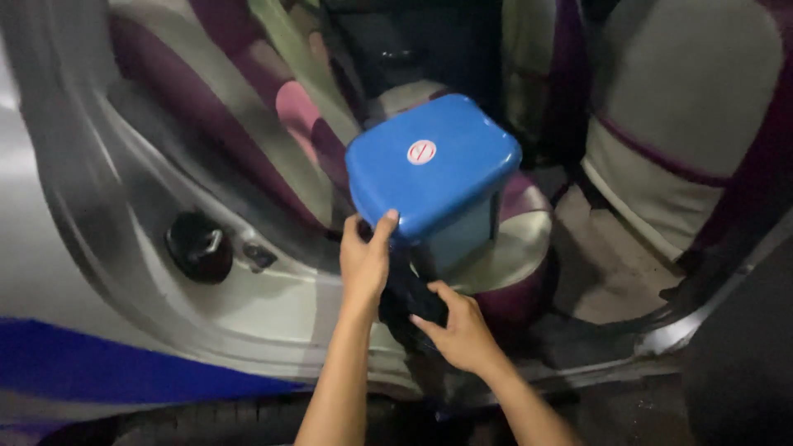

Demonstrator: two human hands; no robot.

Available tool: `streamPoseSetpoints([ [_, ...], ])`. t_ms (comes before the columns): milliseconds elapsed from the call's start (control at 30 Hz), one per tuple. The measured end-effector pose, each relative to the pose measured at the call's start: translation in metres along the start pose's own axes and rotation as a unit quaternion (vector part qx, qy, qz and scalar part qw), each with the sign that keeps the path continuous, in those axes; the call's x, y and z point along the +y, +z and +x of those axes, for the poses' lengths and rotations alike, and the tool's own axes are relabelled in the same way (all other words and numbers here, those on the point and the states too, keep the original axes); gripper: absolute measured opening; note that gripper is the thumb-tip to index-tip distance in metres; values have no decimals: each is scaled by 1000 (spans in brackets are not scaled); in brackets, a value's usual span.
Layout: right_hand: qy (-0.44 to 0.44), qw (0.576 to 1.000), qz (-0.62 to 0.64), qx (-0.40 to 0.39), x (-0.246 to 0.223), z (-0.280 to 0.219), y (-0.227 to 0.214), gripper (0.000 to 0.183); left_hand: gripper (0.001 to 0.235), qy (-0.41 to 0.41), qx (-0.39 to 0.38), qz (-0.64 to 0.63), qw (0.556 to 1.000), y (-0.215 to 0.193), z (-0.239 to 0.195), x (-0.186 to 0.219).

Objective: The person wipes the exterior door frame and roof of a silver car using a blue cloth. They then open the car door, retrieve a blue plastic container from the back seat, and wipe the container with the cloth.

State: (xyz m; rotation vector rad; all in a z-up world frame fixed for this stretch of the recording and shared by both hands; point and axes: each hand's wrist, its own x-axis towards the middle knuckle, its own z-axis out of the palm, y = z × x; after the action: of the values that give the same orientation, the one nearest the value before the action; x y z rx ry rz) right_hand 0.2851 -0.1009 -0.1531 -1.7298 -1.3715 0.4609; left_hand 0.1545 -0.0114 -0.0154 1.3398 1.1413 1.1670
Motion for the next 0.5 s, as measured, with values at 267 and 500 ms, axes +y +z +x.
streamPoseSetpoints([
  [267, 96, 829, 261, 485, 131, 23, -74, 32, 59, -186, -27, -180, 966, 3, -6, 15],
  [500, 232, 904, 143, 330, 83, 79, -76, 72, 58, -213, -7, -198, 957, 11, -6, 21],
])
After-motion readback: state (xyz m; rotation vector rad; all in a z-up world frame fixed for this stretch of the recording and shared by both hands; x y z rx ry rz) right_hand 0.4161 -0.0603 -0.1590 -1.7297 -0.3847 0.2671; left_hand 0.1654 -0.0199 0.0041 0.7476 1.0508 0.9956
